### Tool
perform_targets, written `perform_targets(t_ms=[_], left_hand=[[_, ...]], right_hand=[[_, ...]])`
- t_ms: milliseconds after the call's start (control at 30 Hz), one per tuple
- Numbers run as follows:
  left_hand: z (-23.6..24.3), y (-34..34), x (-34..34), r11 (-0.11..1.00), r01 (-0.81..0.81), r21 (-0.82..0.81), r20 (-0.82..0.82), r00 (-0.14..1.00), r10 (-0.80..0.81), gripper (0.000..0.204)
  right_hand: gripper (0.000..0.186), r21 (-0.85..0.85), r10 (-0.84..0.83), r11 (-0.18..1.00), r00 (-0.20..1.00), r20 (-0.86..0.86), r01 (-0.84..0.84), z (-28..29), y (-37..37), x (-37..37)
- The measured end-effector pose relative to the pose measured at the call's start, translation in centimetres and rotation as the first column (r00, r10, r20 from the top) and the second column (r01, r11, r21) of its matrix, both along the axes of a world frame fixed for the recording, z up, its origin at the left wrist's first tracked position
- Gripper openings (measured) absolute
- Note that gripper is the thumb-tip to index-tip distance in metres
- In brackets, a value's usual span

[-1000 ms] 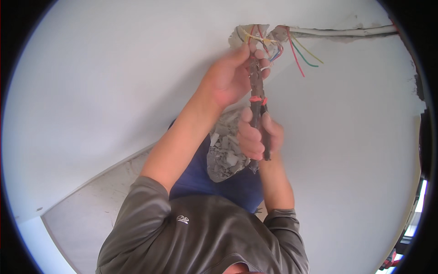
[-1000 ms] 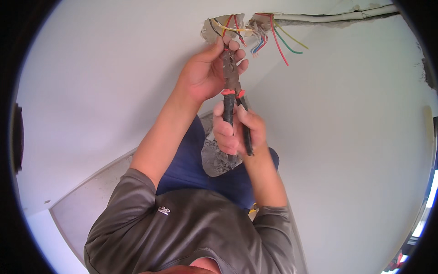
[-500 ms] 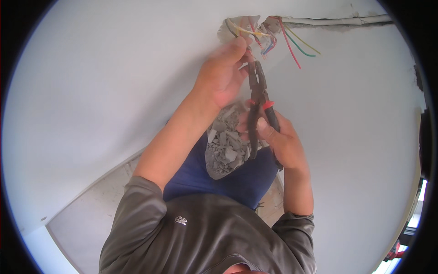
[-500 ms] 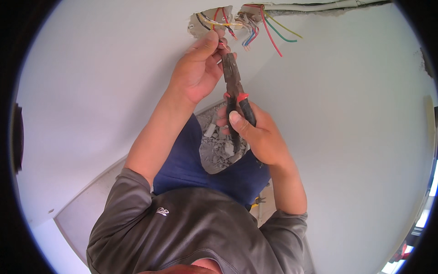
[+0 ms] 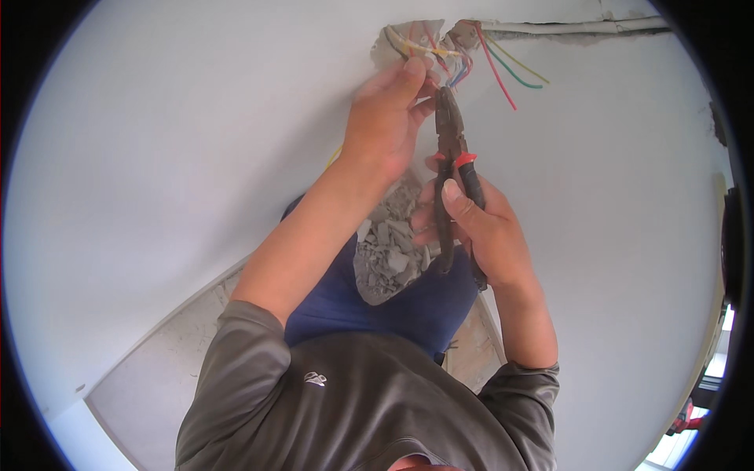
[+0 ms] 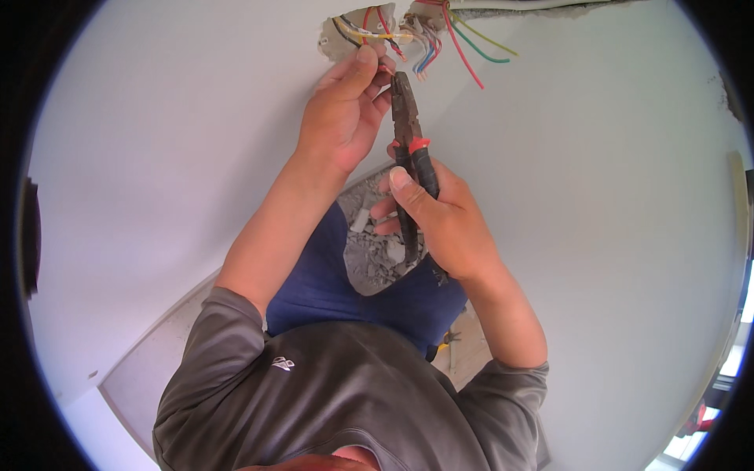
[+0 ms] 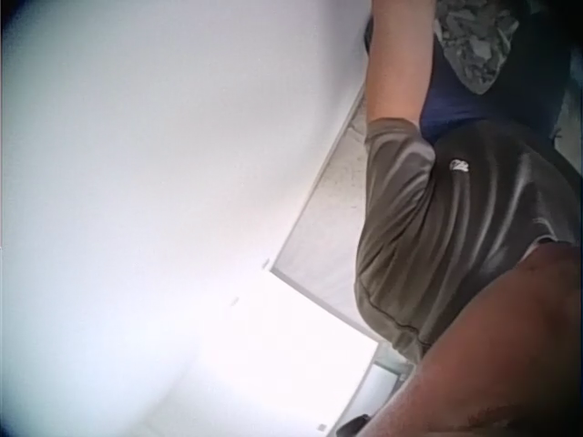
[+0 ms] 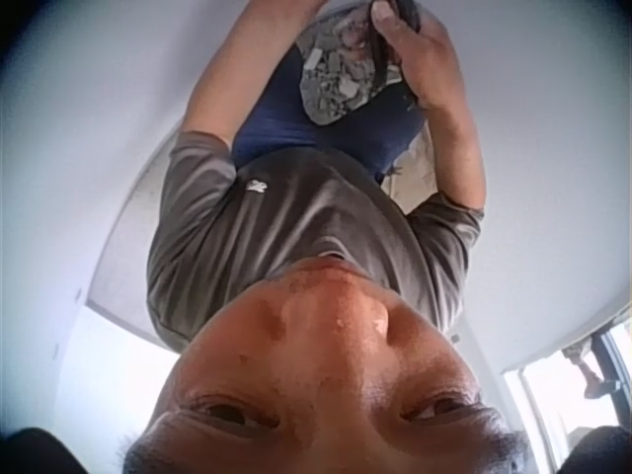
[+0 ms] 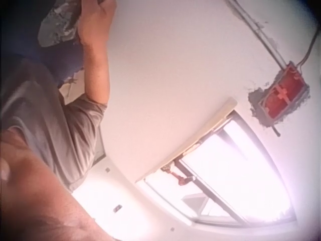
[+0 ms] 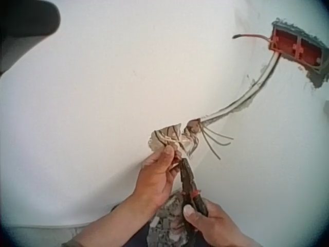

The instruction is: Strip and organize electrical wires inside a wall-mounted box using pliers.

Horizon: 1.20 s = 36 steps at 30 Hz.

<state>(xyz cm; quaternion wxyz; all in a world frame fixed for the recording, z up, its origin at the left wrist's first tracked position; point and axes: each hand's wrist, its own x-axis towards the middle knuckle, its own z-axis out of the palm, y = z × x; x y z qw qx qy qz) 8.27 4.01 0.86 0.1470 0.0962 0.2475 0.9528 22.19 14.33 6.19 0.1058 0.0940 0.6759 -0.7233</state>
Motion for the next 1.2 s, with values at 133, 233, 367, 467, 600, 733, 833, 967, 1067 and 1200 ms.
perform_targets(t_ms=[133,233,367,467,600,733,833,967,1067,1200], left_hand=[[-0.6,0.6,0.0,0.999,-0.042,-0.018,0.008,0.999,0.042,0.027],[-1.5,1.0,-0.1,1.000,-0.029,0.008,-0.021,0.999,0.030,0.026],[-2.7,2.1,0.2,0.999,-0.015,-0.033,0.011,1.000,0.015,0.026],[-2.8,2.9,0.7,0.998,-0.059,0.003,-0.035,0.998,0.059,0.024],[-2.5,2.9,1.0,0.997,-0.070,-0.043,-0.030,0.997,0.069,0.023],[-2.3,2.5,0.9,0.993,-0.087,-0.083,-0.087,0.993,0.080,0.021],[-2.0,2.0,1.3,0.991,-0.064,-0.116,-0.085,0.995,0.055,0.022],[-1.0,1.0,1.8,0.989,-0.014,-0.149,0.015,1.000,0.016,0.027],[-0.2,0.5,1.9,0.989,0.036,-0.144,0.013,0.999,-0.034,0.029],[0.4,0.6,2.3,0.991,0.032,-0.129,0.049,0.998,-0.026,0.029]], right_hand=[[0.051,0.048,-0.049,0.998,0.998,0.039,0.047,0.0,0.0,0.0],[0.048,0.063,-0.005,0.998,0.998,0.068,0.000,-0.4,0.6,-0.1],[0.043,0.686,0.044,0.727,0.996,-0.078,0.022,-0.9,2.4,-0.3],[0.041,0.973,0.212,0.194,0.964,-0.163,0.122,-0.2,3.4,-0.5],[0.035,0.855,0.287,-0.469,0.954,-0.087,0.219,1.2,2.5,-1.3],[0.029,0.508,0.308,-0.820,0.951,0.005,0.263,2.0,1.3,-2.3],[0.028,0.672,0.388,-0.686,0.922,0.014,0.278,3.3,2.6,-1.4],[0.038,0.884,0.299,0.435,0.954,0.037,-0.171,3.6,6.3,0.2],[0.053,0.139,0.097,0.983,0.985,0.145,-0.117,-0.6,6.1,1.4],[0.048,0.266,0.086,0.964,0.963,-0.254,-0.016,-6.4,3.9,1.8]])
